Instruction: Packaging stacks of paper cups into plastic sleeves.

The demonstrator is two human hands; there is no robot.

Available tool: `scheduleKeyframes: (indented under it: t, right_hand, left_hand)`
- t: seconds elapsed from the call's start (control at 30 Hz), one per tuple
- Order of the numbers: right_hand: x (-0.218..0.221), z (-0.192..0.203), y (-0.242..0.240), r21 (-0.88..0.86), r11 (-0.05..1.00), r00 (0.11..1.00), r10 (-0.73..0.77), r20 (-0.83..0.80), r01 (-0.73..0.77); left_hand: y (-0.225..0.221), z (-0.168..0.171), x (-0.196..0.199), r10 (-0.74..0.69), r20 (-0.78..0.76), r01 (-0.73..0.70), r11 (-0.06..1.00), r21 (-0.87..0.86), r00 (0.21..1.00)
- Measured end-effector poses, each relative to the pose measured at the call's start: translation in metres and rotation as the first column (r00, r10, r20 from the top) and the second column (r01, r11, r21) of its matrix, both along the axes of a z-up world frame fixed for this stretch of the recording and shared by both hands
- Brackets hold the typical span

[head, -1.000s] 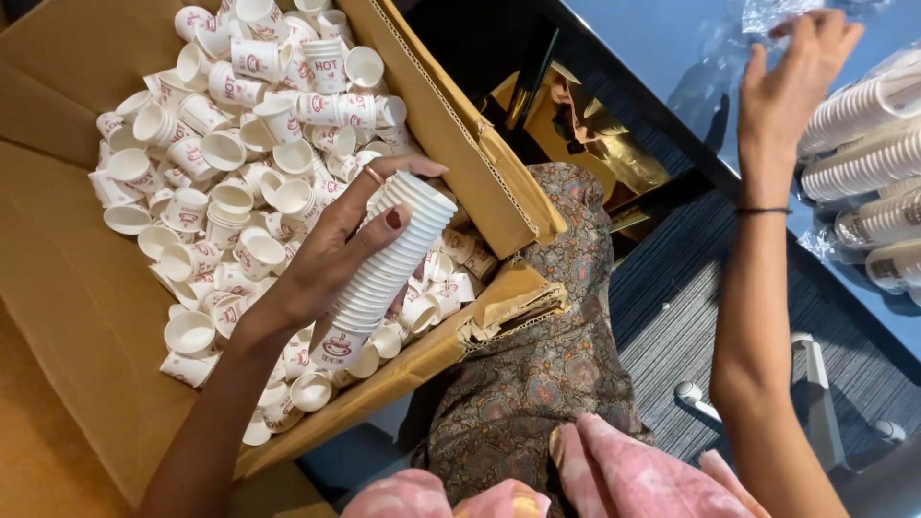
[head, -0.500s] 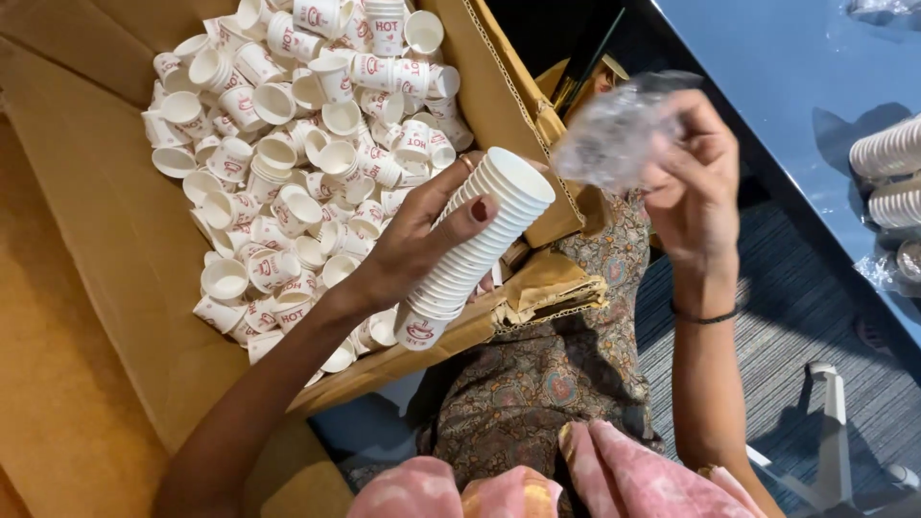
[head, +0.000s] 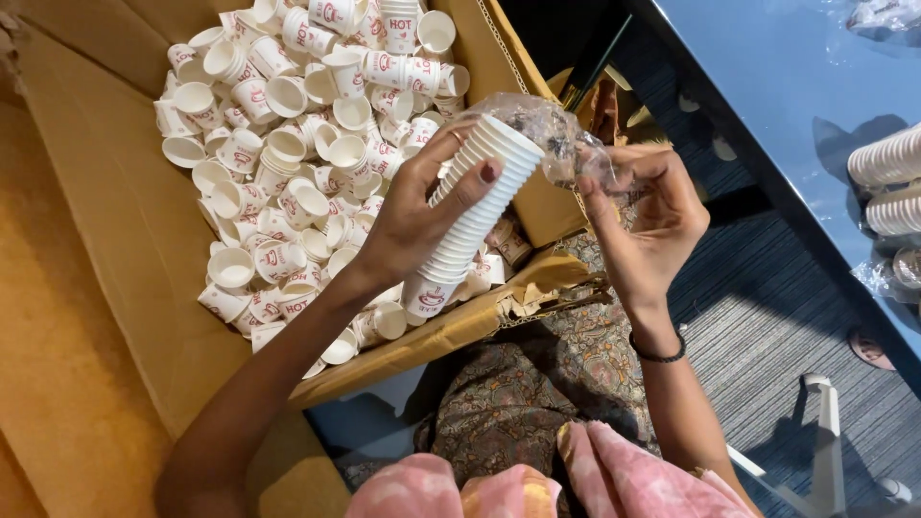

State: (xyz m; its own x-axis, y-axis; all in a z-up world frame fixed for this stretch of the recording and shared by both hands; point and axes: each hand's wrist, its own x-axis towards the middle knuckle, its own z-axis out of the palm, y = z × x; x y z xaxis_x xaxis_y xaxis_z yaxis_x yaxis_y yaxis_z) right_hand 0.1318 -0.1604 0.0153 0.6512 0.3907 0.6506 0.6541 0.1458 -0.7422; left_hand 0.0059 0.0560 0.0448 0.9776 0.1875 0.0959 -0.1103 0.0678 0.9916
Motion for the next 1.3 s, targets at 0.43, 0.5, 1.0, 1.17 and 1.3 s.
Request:
scheduleKeyframes:
  t: [0.43, 0.5, 1.0, 1.17, 1.3]
  right_hand:
    - [0.054, -0.017, -0.051, 0.521, 0.845, 0.658, 0.462, -0.595, -0.123]
    - [0.045, -0.022, -0.054, 0.263, 0.964, 0.854, 0.116, -0.507, 0.025]
    - [-0.04, -0.104, -0.044, 0.876, 0.461, -0.45, 0.758, -0.472, -0.143]
    - [-0.05, -0.013, -0.013, 0.925, 0.328, -0.47, 0.796, -0.381, -0.193]
    - [-0.059, 0.022, -0.025, 0.535, 0.587, 0.117, 0.733, -0.67, -0.608]
  left_hand:
    - [0.021, 0.007, -0.006, -0.079, 0.062, 0.077, 0.996, 0.04, 0.995]
    - [0.017, 0.011, -0.008, 0.022, 0.288, -0.101, 0.959, 0.263, 0.957]
    - [-0.028, 0.01, -0.009, -0.292, 0.563, -0.336, 0.564, 0.755, 0.773]
    - [-0.008, 0.016, -0.006, 0.02, 0.483, -0.285, 0.829, 0.482, 0.875]
    - [0.019, 0.019, -0.006, 0.258, 0.355, -0.294, 0.954, 0.053, 0.899]
